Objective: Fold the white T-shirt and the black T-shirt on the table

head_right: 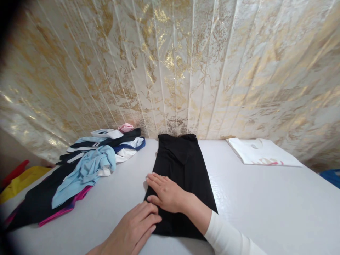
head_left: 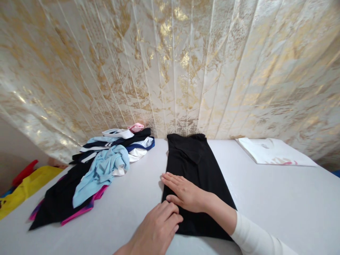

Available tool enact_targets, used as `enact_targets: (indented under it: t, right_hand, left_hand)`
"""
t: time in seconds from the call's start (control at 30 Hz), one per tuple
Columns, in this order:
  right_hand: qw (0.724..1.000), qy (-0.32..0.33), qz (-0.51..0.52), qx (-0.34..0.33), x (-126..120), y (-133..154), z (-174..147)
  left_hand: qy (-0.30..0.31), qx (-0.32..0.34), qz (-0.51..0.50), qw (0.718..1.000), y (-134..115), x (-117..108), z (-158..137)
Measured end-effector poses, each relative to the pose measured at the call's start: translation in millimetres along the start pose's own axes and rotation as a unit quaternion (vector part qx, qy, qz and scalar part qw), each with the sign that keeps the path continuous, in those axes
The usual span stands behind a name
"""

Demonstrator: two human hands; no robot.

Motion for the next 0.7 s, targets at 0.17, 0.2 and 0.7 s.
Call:
enact_targets:
  t: [0.17,0.2,0.7]
  right_hand:
    - [0.995,0.008,-0.047,0.088,2.6,-40.2,9.7]
    - [0.994,0.008,-0.049,0.092,1.1,-47.8,10.3]
    - [0.992,-0.052,-0.103,0.054,-1.7,-62.2,28.4]
  left_hand:
    - [0.009,0.021,-0.028,0.999,1.5,3.9,-0.2]
    - [0.011,0.032,-0.033,0.999,1.2,4.6,-0.3]
    - [0.13,-0.051,0.049,0.989,30.5,17.6,0.5]
Point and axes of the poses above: each hand's wrist, its own z-axis towards the middle knuckle, its own x-axis out of the palm, y = z × x, the point moved 5 cm from there along z, towards the middle knuckle, and after that the axes turned 15 degrees about -z, right-handed, at the moved point
